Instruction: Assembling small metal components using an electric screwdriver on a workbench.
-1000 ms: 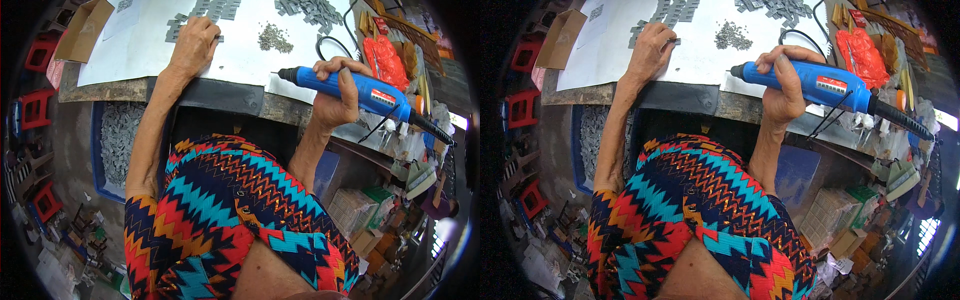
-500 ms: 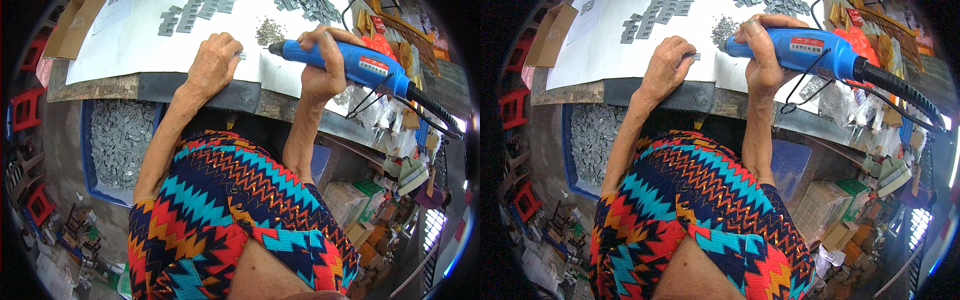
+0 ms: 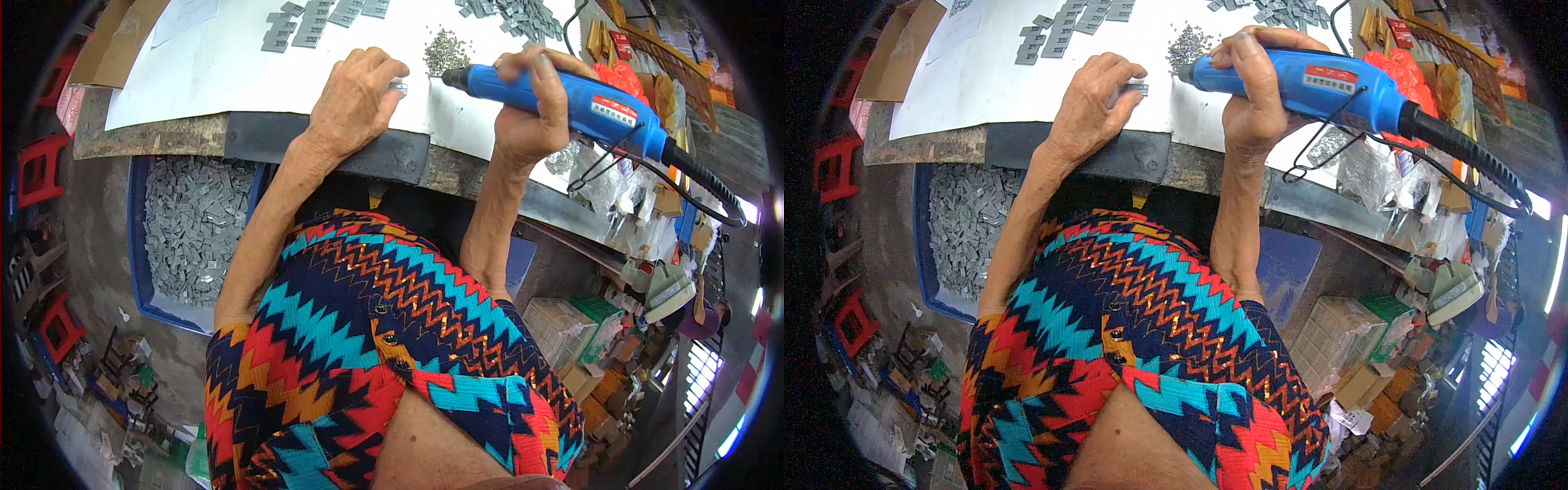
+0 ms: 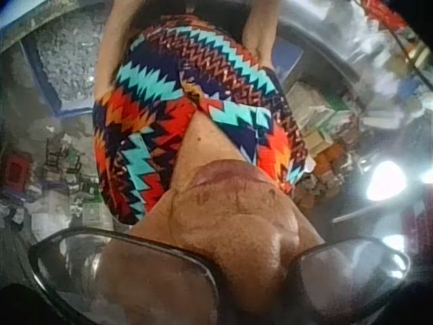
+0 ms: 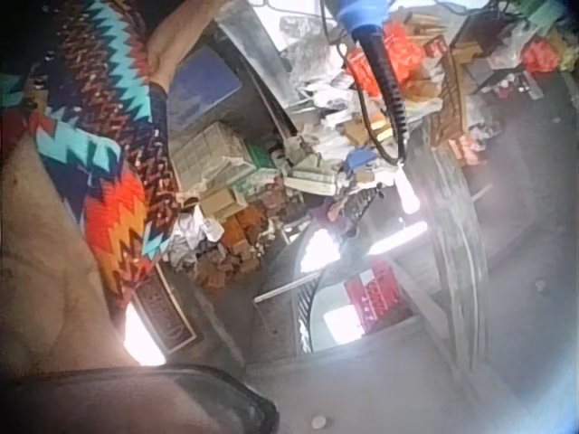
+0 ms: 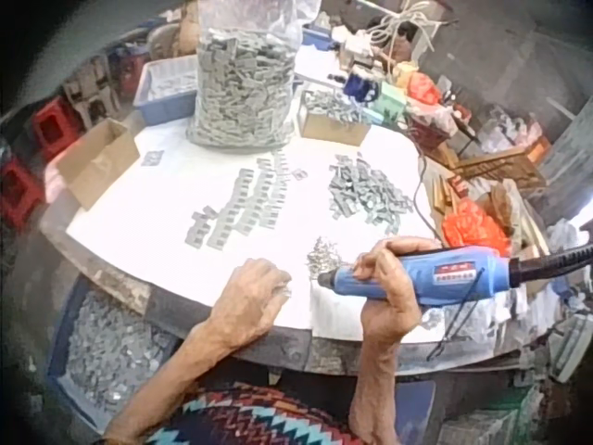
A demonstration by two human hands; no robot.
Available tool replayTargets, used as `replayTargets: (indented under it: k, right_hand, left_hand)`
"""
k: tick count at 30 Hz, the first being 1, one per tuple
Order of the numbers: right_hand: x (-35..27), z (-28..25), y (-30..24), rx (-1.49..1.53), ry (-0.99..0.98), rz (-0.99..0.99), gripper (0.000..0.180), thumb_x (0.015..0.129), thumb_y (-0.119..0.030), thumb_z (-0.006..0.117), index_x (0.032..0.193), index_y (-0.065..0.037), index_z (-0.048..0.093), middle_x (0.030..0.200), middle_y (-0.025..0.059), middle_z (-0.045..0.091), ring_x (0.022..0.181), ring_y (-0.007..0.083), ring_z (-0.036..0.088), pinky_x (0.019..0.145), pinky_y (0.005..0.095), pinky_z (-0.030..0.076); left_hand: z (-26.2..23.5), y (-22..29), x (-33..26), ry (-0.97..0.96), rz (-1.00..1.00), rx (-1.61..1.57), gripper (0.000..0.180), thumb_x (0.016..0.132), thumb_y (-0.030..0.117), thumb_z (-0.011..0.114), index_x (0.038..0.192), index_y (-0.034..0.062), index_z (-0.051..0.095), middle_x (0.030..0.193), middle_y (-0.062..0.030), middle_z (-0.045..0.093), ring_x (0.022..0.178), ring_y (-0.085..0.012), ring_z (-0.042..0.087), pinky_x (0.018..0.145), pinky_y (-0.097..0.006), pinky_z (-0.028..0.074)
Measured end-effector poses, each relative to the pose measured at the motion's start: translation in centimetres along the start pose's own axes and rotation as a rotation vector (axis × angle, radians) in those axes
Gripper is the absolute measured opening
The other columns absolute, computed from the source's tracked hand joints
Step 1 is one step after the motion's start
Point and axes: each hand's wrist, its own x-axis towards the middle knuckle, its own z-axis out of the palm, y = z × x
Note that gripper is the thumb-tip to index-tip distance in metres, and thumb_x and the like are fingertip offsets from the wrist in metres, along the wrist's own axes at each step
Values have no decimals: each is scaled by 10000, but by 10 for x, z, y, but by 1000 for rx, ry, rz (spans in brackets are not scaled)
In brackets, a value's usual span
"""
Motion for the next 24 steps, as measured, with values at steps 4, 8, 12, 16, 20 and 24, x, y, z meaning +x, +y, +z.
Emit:
replayTargets:
  k: [4, 8, 12, 16, 20, 24]
  right_hand:
    - [2, -5, -6, 84, -24, -16, 183, 705, 4, 547, 875, 31, 484, 646, 150, 556, 530, 193, 549, 572, 319, 487]
    - [2, -9, -10, 124, 29, -19, 198, 706, -4, 545, 887, 34, 476, 649, 162, 556, 528, 200, 548, 567, 348, 491]
    - [1, -15, -15, 128, 34, -13, 205, 706, -16, 550, 893, 27, 476, 658, 162, 560, 530, 201, 548, 569, 363, 492]
    - [1, -17, -19, 104, 36, -7, 196, 721, -47, 540, 907, -12, 489, 699, 157, 567, 569, 209, 543, 622, 390, 452]
    - [-1, -22, -20, 98, 25, 22, 194, 740, -72, 527, 933, -60, 513, 729, 158, 571, 604, 223, 543, 665, 416, 421]
    - [-2, -23, -21, 91, 23, 17, 192, 739, -71, 525, 931, -65, 515, 727, 156, 571, 602, 220, 545, 664, 416, 425]
  left_hand:
    - [7, 8, 10, 31, 18, -56, 225, 686, 54, 606, 906, 16, 578, 880, -106, 547, 857, -252, 508, 781, -353, 409]
    - [23, 10, 21, 48, 43, -12, 222, 664, 63, 625, 880, 31, 582, 892, -102, 547, 852, -244, 498, 780, -360, 393]
    - [30, 9, 25, 73, 24, -32, 177, 658, 67, 634, 825, 36, 582, 856, -96, 557, 817, -239, 497, 756, -360, 388]
    - [33, 7, 25, 76, 34, -80, 145, 667, 81, 633, 794, 30, 583, 821, -93, 566, 803, -238, 499, 753, -358, 388]
    - [33, 6, 25, 66, 12, -81, 130, 678, 104, 633, 771, 26, 584, 804, -94, 572, 792, -236, 501, 747, -357, 388]
    - [34, 5, 24, 65, 34, -101, 128, 680, 107, 634, 760, 24, 580, 794, -92, 572, 780, -233, 503, 738, -356, 385]
